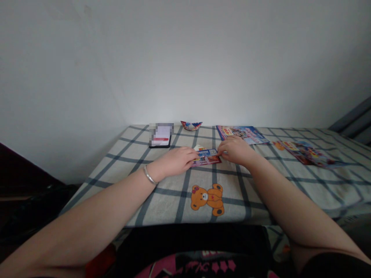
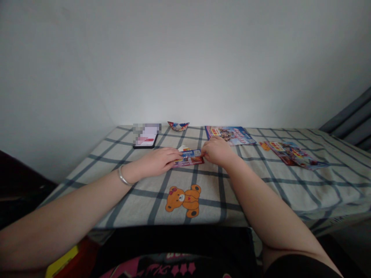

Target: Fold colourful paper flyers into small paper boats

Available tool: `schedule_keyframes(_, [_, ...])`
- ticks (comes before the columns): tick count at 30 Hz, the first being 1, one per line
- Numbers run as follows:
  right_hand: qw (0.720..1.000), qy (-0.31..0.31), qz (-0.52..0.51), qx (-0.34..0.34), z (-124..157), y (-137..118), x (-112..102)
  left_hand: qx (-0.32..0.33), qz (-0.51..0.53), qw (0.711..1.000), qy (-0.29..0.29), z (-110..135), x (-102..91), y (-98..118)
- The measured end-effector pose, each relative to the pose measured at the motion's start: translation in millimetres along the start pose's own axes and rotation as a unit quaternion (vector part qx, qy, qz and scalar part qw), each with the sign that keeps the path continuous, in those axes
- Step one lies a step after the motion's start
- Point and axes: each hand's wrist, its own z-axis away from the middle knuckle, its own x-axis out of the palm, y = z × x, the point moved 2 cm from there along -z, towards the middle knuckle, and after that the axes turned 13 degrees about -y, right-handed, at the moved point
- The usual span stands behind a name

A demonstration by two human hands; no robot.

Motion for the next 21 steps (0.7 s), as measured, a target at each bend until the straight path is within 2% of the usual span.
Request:
schedule_keyframes(5, [1.000,0.000,0.017,0.016,4.8,9.1,0.5,0.009,0.000,1.000,0.005,1.0,1.2,-0.6])
schedule_keyframes(9, [0.998,0.028,0.013,0.047,3.1,10.0,-0.5,0.005,-0.018,1.000,0.007,1.2,6.7,-1.9])
schedule_keyframes(11, [0.998,0.052,-0.004,0.046,-0.3,3.7,-0.3,-0.008,-0.029,1.000,0.003,1.0,9.2,-2.6])
schedule_keyframes(13, [0.997,0.071,-0.014,0.015,-4.8,-6.9,1.7,-0.023,-0.037,0.999,-0.006,0.6,10.6,-3.0])
schedule_keyframes(16, [0.997,0.062,-0.028,-0.038,-12.0,-23.4,7.7,-0.039,-0.043,0.998,-0.020,0.2,10.9,-3.0])
schedule_keyframes(21, [0.997,0.059,-0.042,-0.019,-19.5,-34.9,10.2,-0.043,-0.042,0.998,-0.021,-0.5,10.2,-2.2])
